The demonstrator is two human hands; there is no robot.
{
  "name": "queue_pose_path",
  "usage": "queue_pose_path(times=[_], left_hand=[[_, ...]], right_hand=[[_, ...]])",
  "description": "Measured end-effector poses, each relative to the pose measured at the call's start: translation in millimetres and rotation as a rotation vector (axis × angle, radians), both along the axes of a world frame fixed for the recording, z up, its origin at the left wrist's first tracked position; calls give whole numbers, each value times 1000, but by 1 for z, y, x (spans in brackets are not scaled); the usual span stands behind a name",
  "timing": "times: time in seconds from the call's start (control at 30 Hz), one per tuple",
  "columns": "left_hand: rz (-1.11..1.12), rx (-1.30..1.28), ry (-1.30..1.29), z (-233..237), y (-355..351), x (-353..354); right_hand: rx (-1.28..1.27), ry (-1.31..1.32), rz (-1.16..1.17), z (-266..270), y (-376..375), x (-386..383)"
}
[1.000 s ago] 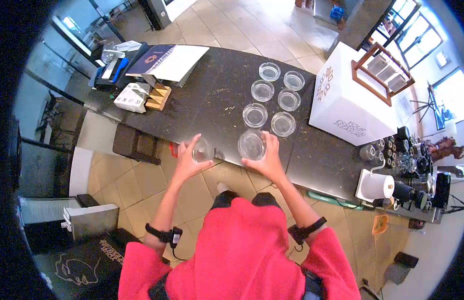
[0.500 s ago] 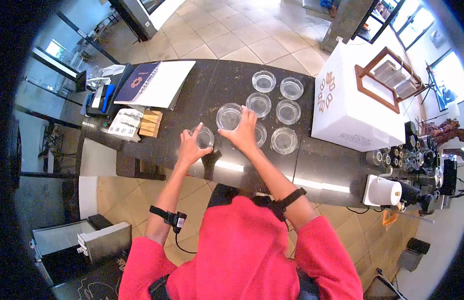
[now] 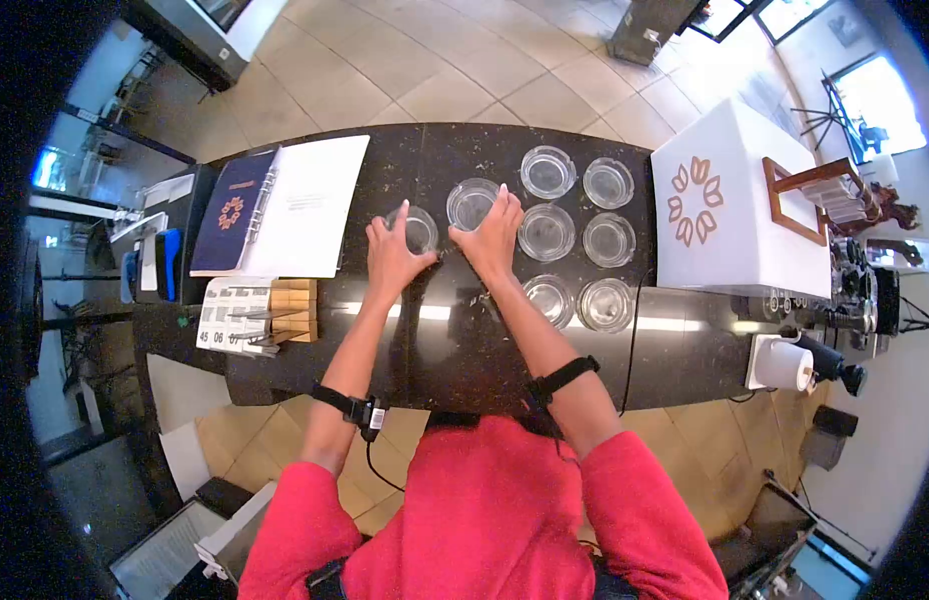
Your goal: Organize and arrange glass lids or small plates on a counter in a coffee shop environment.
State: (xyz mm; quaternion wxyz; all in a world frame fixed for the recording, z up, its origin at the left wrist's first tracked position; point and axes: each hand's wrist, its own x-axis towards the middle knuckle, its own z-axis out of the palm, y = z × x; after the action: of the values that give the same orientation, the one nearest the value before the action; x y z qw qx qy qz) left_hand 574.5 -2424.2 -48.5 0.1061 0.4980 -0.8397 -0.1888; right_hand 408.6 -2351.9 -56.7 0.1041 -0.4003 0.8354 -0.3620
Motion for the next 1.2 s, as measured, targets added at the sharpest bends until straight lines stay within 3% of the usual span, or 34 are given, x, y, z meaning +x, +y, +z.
queue_pose_path(times=[0.67, 0.9, 1.2], left_hand=[[11, -77, 11, -14, -78, -46], [61, -112, 230, -24, -77, -48], [157, -53, 445, -56, -60, -36]], right_hand=[[-6, 31, -166, -33, -57, 3], [6, 35, -173, -33, -73, -2], [-234, 27, -132, -50, -54, 6]])
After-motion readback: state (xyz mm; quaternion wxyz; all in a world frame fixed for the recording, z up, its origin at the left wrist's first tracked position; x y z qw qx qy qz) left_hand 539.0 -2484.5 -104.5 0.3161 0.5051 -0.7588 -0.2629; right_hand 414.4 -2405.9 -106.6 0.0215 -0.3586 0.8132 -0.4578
